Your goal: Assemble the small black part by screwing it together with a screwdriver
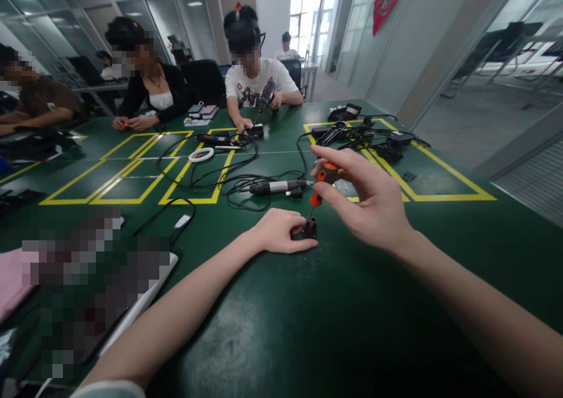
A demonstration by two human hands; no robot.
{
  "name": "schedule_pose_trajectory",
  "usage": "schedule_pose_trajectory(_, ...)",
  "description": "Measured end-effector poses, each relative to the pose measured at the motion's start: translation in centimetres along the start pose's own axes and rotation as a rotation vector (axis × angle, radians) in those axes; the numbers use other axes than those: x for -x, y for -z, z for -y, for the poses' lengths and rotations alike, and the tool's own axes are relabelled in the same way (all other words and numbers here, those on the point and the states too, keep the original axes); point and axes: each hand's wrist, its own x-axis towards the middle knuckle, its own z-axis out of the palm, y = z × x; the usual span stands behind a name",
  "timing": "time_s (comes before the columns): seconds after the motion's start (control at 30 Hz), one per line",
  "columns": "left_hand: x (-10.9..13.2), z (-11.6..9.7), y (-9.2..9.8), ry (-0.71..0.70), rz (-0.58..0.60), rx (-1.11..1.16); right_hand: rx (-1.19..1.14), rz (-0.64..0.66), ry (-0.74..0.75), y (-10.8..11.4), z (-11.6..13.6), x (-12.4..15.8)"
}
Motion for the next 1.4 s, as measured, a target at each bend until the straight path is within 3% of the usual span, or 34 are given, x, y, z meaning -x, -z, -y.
schedule_pose_trajectory(0.13, 0.0, 0.0, 0.0, 0.013, -0.020, 0.061, -0.160, 0.040, -0.043, -0.1, -0.2, 0.4)
schedule_pose_trajectory(0.27, -0.1, 0.2, 0.2, 0.085, -0.006, 0.180, -0.041, -0.009, -0.031, 0.0, 0.0, 0.3)
schedule_pose_trajectory(0.43, -0.3, 1.5, 0.9, 0.211, 0.072, 0.836, 0.041, -0.007, -0.005, 0.1, 0.3, 0.0)
schedule_pose_trajectory(0.5, -0.4, 1.9, 1.2, 0.226, 0.074, 0.964, -0.023, 0.014, -0.030, 0.1, 0.3, 0.1)
schedule_pose_trajectory(0.8, -0.2, 2.1, 1.9, 0.282, 0.142, 0.863, 0.047, -0.044, 0.013, -0.1, 0.1, 0.0)
schedule_pose_trajectory(1.0, -0.2, 2.1, 2.1, 0.263, 0.177, 0.821, -0.140, -0.008, -0.073, -0.4, 0.1, 0.4)
schedule_pose_trajectory(1.17, -0.2, 2.2, 1.8, 0.266, 0.155, 0.849, 0.017, -0.086, -0.010, -0.2, 0.3, 0.1)
schedule_pose_trajectory(1.4, -0.3, 2.4, 1.7, 0.258, 0.151, 0.814, -0.053, -0.007, -0.039, -0.1, 0.6, 0.4)
